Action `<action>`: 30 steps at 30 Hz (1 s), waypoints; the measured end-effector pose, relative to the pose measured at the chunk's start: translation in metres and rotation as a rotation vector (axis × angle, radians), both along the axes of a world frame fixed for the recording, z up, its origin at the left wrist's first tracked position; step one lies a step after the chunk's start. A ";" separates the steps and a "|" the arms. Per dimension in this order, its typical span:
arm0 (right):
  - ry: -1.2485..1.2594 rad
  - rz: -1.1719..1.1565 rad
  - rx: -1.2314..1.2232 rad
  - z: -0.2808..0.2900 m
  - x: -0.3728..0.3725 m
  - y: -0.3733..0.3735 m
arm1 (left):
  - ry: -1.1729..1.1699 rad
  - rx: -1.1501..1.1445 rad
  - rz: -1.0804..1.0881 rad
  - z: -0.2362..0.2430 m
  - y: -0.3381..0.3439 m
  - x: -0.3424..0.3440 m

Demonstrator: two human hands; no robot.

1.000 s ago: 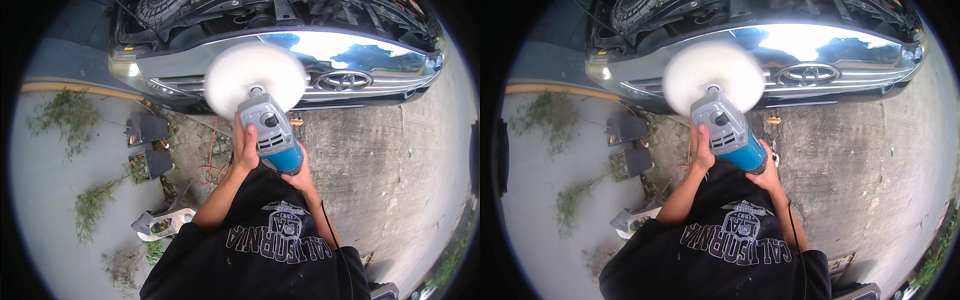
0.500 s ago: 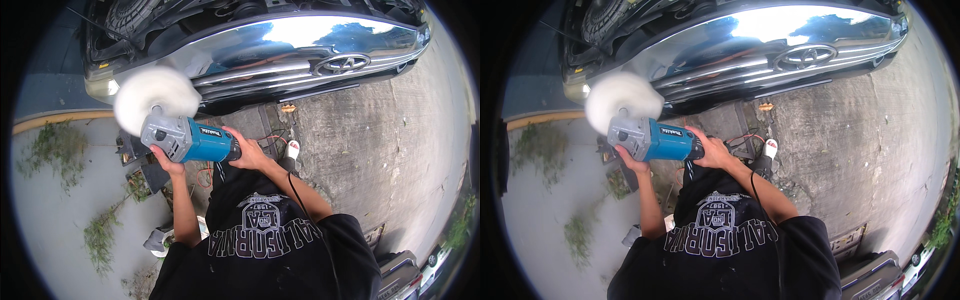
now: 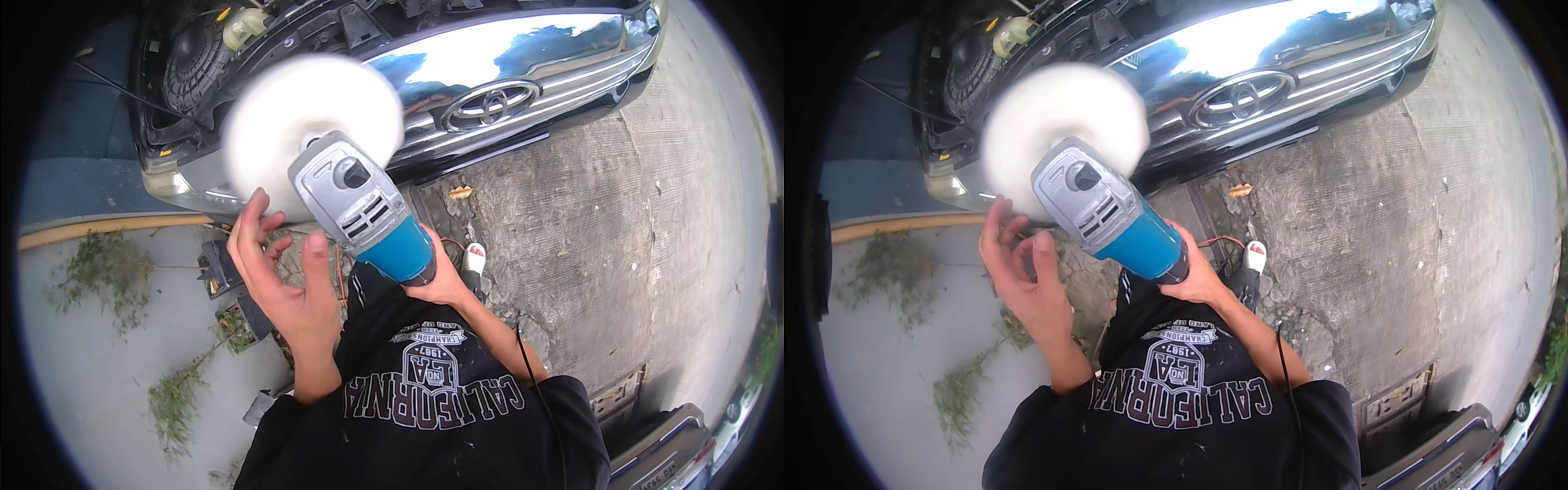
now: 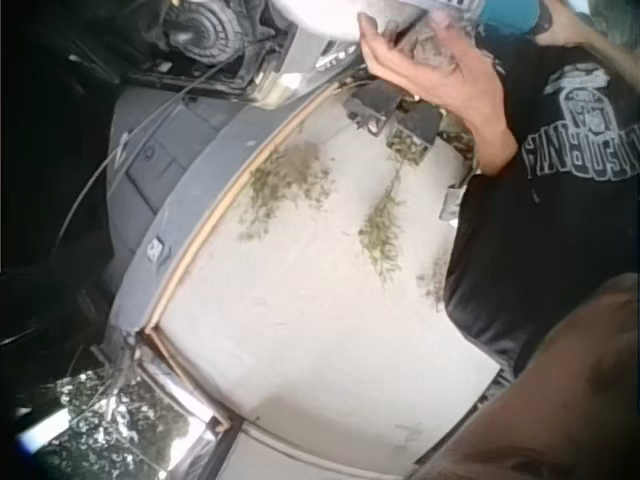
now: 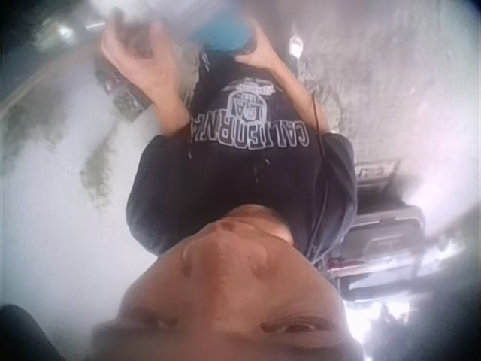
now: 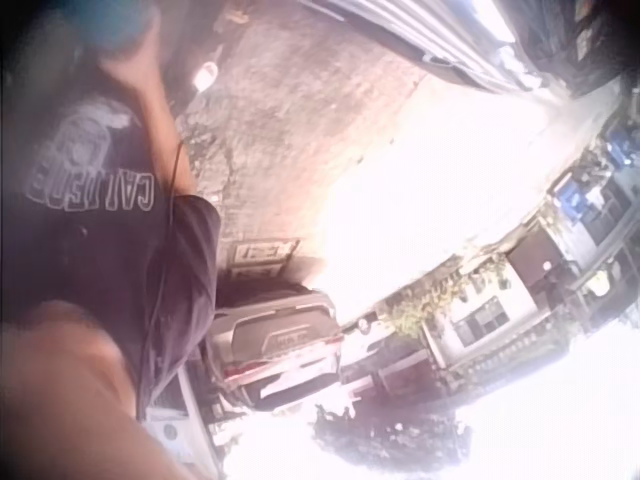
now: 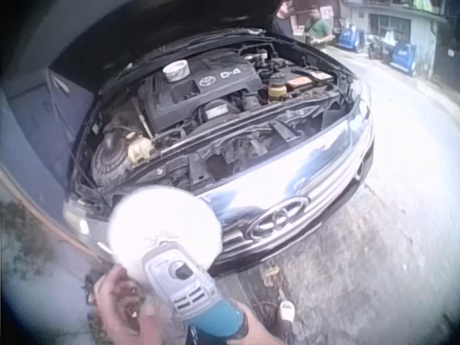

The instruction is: The person applies a white cream from a container onto the chrome grill of a car by hand and then uses a rotary power polisher with a wool pad to buff the chrome surface.

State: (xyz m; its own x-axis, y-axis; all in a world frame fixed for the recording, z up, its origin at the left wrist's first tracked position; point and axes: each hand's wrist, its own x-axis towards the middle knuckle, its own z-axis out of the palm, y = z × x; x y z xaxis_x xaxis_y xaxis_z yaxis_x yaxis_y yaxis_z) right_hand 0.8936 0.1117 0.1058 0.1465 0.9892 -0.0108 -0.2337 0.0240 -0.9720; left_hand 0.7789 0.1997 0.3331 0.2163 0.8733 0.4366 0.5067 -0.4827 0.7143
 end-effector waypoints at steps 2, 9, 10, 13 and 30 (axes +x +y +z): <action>0.042 -0.043 -0.016 0.002 0.012 -0.007 | -0.104 -0.264 -0.531 0.035 -0.046 0.014; 0.025 -0.119 0.025 0.009 0.051 -0.025 | -0.175 -0.306 -1.925 0.038 -0.184 0.168; 0.067 -0.108 -0.012 0.005 0.056 -0.028 | -0.142 -0.188 -1.904 0.040 -0.201 0.185; 0.087 -0.042 0.026 0.010 0.049 -0.022 | -0.010 -0.040 -1.957 0.075 -0.260 0.218; -0.002 0.059 0.008 0.022 0.060 -0.033 | -0.450 -0.338 0.109 -0.065 -0.059 0.027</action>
State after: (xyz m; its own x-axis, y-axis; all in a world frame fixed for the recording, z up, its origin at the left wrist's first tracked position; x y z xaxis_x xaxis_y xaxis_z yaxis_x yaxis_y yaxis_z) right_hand 0.9539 0.0790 0.1277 0.0875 0.9962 -0.0025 -0.2328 0.0180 -0.9724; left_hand 0.8057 0.1406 0.2681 -0.0256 0.9873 0.1569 0.1506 -0.1514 0.9769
